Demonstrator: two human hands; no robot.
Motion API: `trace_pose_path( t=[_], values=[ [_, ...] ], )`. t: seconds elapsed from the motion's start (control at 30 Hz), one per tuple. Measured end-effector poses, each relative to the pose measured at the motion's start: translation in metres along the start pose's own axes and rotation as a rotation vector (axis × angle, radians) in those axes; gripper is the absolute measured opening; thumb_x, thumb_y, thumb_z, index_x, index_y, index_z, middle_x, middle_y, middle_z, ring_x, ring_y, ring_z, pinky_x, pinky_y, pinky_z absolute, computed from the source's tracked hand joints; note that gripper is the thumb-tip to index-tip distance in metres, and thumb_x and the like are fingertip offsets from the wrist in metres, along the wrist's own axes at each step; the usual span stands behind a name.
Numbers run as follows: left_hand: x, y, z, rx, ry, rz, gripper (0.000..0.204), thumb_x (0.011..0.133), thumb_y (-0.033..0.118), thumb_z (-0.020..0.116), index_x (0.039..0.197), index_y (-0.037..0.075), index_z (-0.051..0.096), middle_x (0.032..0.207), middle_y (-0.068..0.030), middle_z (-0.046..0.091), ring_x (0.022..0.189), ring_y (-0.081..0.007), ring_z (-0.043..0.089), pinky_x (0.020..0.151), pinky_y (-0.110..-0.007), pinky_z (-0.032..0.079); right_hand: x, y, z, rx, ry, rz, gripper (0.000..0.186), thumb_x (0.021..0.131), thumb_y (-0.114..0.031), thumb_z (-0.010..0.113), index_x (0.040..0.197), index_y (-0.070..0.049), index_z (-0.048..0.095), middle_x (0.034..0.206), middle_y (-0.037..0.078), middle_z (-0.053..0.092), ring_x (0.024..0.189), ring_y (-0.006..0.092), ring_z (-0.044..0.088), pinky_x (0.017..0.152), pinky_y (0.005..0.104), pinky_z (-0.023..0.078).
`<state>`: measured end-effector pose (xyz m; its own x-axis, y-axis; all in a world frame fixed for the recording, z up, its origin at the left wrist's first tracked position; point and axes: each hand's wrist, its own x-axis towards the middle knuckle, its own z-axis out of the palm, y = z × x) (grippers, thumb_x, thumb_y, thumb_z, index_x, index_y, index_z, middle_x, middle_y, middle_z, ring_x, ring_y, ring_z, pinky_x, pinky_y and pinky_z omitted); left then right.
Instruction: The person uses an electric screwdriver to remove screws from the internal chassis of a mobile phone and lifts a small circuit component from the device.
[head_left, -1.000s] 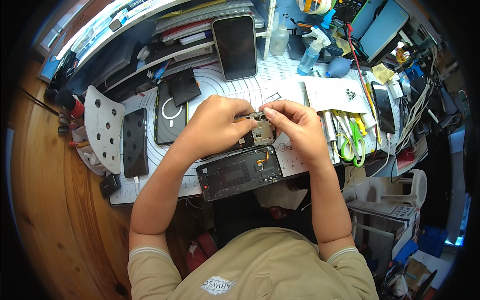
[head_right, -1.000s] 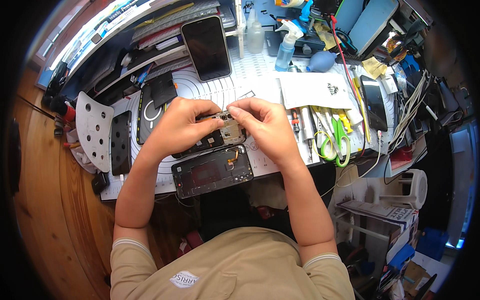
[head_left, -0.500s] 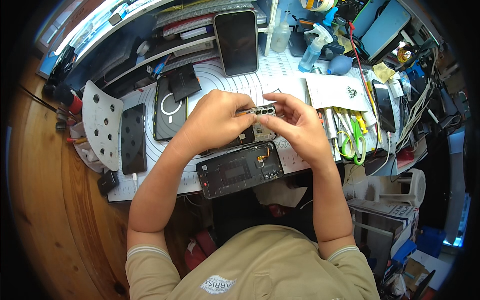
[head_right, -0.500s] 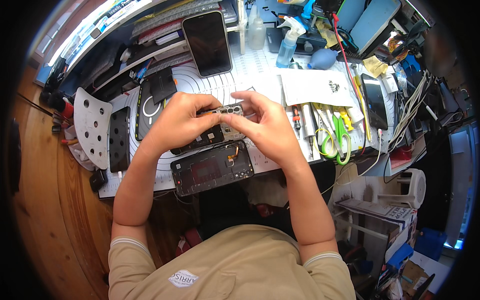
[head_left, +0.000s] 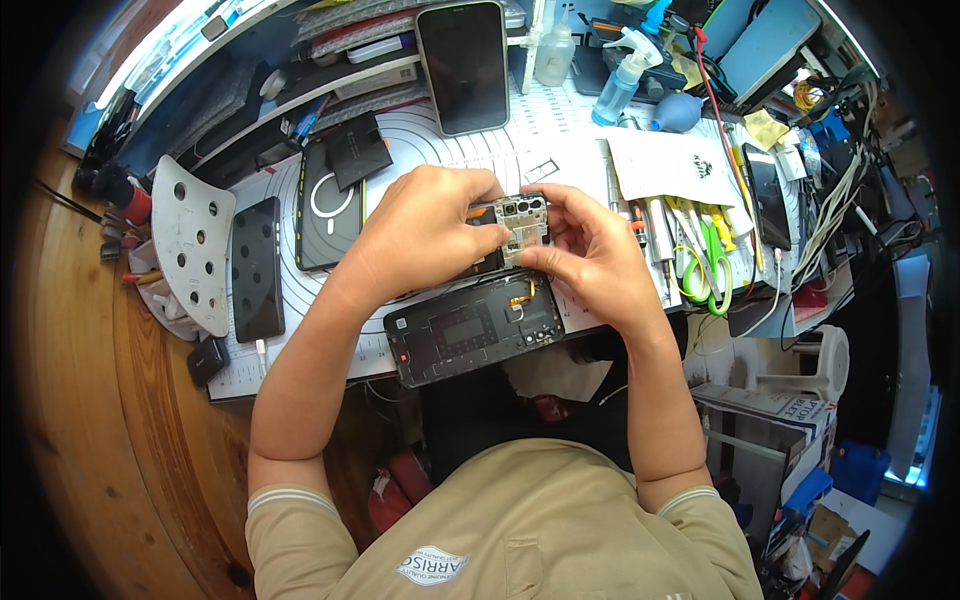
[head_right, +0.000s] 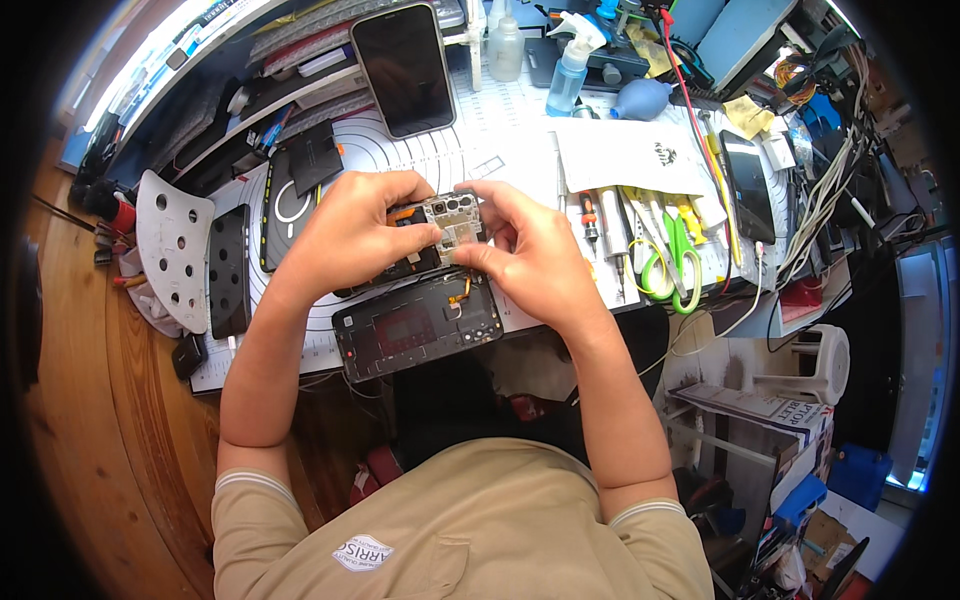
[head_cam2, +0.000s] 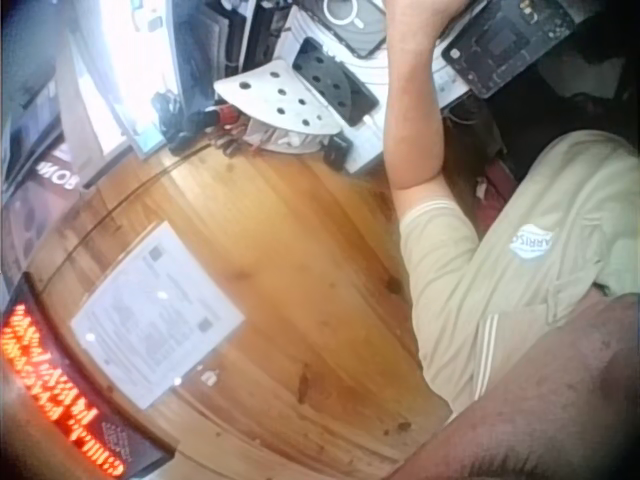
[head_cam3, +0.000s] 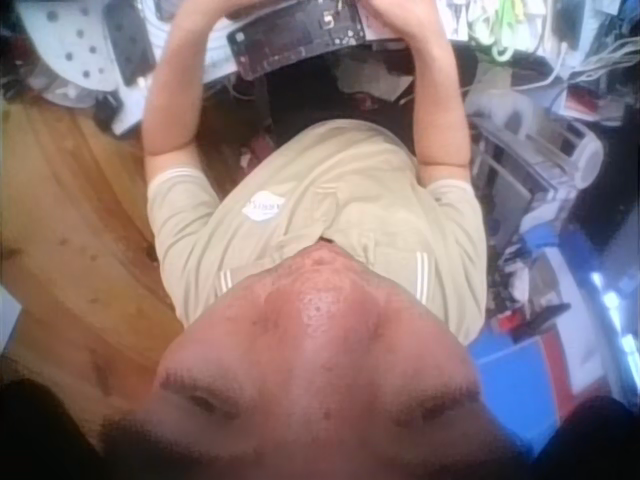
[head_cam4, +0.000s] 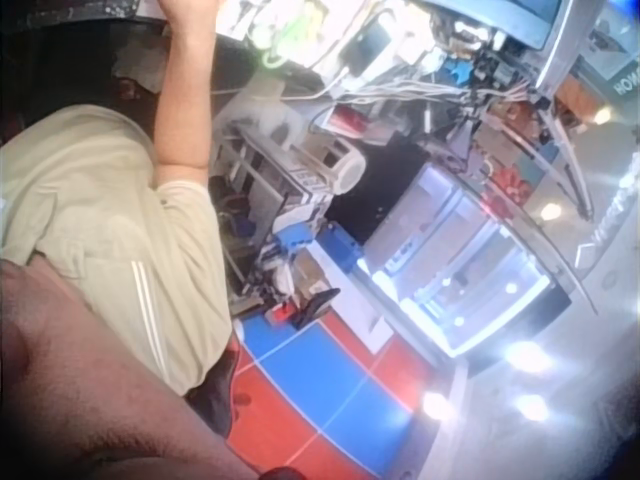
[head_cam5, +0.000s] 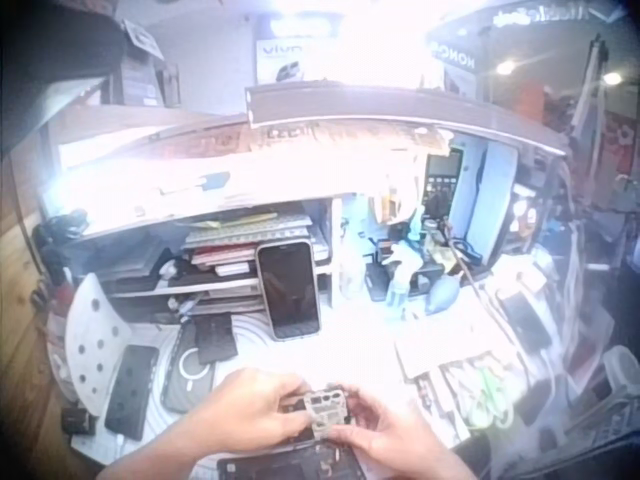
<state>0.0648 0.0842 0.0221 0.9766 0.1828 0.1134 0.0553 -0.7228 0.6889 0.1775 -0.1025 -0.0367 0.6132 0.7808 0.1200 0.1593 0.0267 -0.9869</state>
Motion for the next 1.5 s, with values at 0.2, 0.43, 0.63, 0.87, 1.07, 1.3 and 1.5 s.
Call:
trace_pose_path(
  t=[0.2,0.43,0.63,0.87,1.07,1.3,1.5],
  values=[
    [0.002,-0.002,-0.001,-0.028,-0.029,0.024,0.022,0.082,0.010,0.077,0.096,-0.005,0.071,0.074,-0.0127,0.066,0.066,-0.0124,0.056,0.062,-0.031,0.047,-0.002,0.002,0.002,-0.086,0.002,-0.043,0.058,0.078,0.001,0.082,0.132,-0.004,0.063,0.075,0.001,0.058,0.061,0.0091,0.044,0.057,0.0272,0.041],
    [0.002,-0.007,-0.004,-0.043,-0.062,-0.008,0.023,0.085,0.010,0.074,0.101,-0.005,0.071,0.076,-0.0116,0.067,0.069,-0.0116,0.057,0.065,-0.031,0.049,-0.001,0.000,-0.001,-0.126,-0.030,-0.052,0.060,0.079,-0.004,0.082,0.136,-0.004,0.061,0.074,0.002,0.057,0.061,0.0097,0.045,0.057,0.0280,0.041],
    [0.004,-0.008,-0.004,-0.032,-0.066,0.002,0.024,0.085,0.011,0.072,0.102,-0.005,0.072,0.075,-0.0122,0.067,0.068,-0.0136,0.060,0.066,-0.031,0.050,-0.002,-0.005,0.001,-0.140,-0.005,-0.017,0.059,0.081,-0.007,0.082,0.136,-0.003,0.062,0.074,0.003,0.057,0.061,0.0099,0.045,0.057,0.0285,0.042],
    [0.001,-0.002,-0.007,-0.009,-0.050,-0.028,0.025,0.082,0.013,0.072,0.098,-0.005,0.071,0.071,-0.0101,0.063,0.062,-0.0131,0.054,0.060,-0.030,0.044,-0.011,-0.017,0.005,-0.291,0.095,-0.143,0.057,0.083,-0.009,0.083,0.136,-0.002,0.063,0.100,0.009,0.071,0.074,0.0100,0.060,0.068,0.0272,0.051],
    [0.003,0.003,-0.006,-0.036,-0.090,-0.065,0.029,0.084,0.015,0.071,0.102,-0.007,0.071,0.066,-0.0088,0.057,0.060,-0.0125,0.049,0.058,-0.030,0.042,-0.028,-0.048,-0.065,-0.715,0.507,-0.096,0.020,0.088,-0.012,0.077,0.094,0.007,0.073,0.081,0.014,0.072,0.070,0.0193,0.068,0.066,0.0321,0.053],
    [0.003,-0.003,-0.006,0.008,-0.069,-0.094,0.035,0.084,0.020,0.070,0.109,-0.004,0.074,0.083,-0.0191,0.074,0.072,-0.0253,0.071,0.072,-0.035,0.053,0.011,-0.044,-0.088,-1.031,0.299,0.200,0.039,0.078,-0.028,0.082,0.091,0.008,0.074,0.075,0.016,0.071,0.068,0.0226,0.067,0.068,0.0355,0.053],
    [0.003,-0.008,-0.003,-0.042,-0.054,-0.148,0.040,0.080,0.023,0.070,0.110,-0.003,0.075,0.088,-0.0223,0.073,0.078,-0.0289,0.071,0.076,-0.037,0.054,0.002,-0.081,-0.128,-0.296,0.060,0.473,0.024,0.093,-0.021,0.068,0.084,0.001,0.068,0.066,0.007,0.065,0.055,0.0120,0.060,0.052,0.0254,0.047]
  ],
)
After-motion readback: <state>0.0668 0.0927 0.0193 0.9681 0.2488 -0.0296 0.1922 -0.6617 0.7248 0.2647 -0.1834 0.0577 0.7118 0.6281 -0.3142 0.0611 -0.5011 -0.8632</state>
